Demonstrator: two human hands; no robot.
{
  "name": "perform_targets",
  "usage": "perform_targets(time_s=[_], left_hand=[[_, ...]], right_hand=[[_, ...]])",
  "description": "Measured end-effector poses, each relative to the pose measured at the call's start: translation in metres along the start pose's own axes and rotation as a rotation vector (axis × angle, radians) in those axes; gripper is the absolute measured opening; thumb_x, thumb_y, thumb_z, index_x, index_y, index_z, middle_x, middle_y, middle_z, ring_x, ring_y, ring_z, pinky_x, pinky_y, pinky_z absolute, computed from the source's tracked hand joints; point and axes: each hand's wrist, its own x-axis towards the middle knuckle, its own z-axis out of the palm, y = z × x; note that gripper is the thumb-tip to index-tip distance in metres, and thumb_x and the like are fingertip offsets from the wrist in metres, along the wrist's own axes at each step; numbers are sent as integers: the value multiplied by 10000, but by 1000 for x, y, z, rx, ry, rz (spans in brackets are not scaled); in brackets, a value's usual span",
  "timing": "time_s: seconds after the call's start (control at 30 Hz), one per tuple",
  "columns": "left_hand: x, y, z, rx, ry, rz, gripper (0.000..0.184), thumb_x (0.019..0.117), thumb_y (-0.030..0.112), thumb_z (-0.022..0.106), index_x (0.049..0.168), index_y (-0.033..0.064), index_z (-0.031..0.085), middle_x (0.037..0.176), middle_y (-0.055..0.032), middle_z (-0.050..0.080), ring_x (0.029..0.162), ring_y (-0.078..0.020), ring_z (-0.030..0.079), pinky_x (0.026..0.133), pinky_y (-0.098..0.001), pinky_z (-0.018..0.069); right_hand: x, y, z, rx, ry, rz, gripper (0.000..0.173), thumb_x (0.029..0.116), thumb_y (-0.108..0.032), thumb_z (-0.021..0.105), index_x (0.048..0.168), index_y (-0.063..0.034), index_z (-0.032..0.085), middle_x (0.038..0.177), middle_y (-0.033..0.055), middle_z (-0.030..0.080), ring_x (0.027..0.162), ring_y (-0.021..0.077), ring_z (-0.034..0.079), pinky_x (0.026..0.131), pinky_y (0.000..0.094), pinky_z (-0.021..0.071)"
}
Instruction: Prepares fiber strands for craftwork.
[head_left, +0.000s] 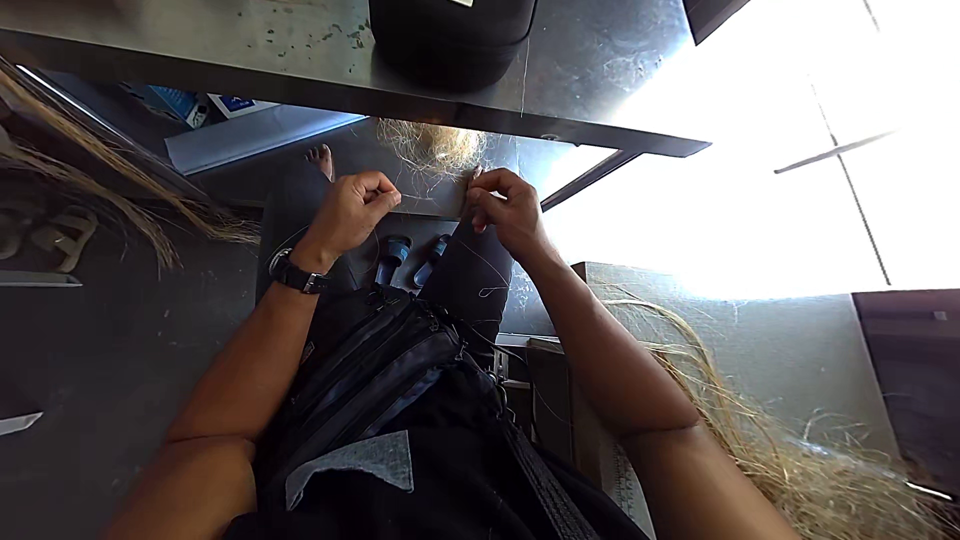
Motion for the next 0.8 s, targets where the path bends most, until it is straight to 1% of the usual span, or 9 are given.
perform_targets(time_s=[0.07,0.13,0.17,0.23,0.3,0.37,0.47,0.6,0.8], left_hand=[[0,3,1,50,-79,18,148,1005,231,637,950,119,717,629,47,555,512,-44,453,510,-244,393],[0,6,4,43,-138,35,148,1003,244,638,950,131,719,607,54,532,499,-49,440,497,-253,383],[0,8,6,37,-158,37,150,1001,252,636,952,138,721,606,55,529,499,-53,438,499,-259,381],[1,11,8,17,-165,43,150,1004,253,637,953,140,721,605,58,517,501,-53,427,501,-256,370],[1,10,8,0,-126,56,143,1001,246,643,944,140,720,598,65,513,496,-43,422,495,-241,361],[1,9,7,8,-95,63,140,1003,245,641,948,141,718,599,69,505,499,-40,421,497,-235,357],[1,6,6,21,-57,73,158,1012,255,633,964,129,715,605,64,507,504,-42,426,503,-237,365],[1,3,8,19,-18,66,181,1022,290,628,987,139,722,613,63,525,501,-46,431,504,-242,372],[-1,-1,16,-7,11,32,174,1028,285,620,1017,142,718,605,56,526,491,-63,432,500,-260,383]], right_hand=[[-3,-3,5,-15,-116,-73,230,1009,-71,615,1221,17,635,1121,113,692,650,139,670,601,309,621],[-7,-1,12,-15,-243,-87,266,1007,-70,621,1257,18,639,1172,121,698,692,153,695,642,326,636],[-9,0,15,-24,-293,-75,263,1005,-72,627,1253,17,646,1164,118,706,714,154,705,664,329,640],[-11,2,20,-35,-358,-33,206,1001,-69,644,1183,22,674,1031,111,727,728,163,717,687,332,645],[-12,2,23,-22,-361,-5,132,1006,-55,632,1082,33,693,868,103,732,691,162,718,660,325,641],[-13,-3,22,54,-350,40,127,1024,-39,600,1064,53,678,809,110,726,645,160,711,614,313,633],[-12,-7,18,212,-372,187,144,1039,-34,573,1089,69,661,791,115,719,609,157,694,566,303,615],[-13,-11,17,313,-474,391,184,1068,-78,525,1095,39,665,824,99,731,613,132,685,548,277,591],[-20,-13,20,500,-487,386,250,1080,-104,460,1082,4,686,865,102,737,637,125,684,562,266,588]])
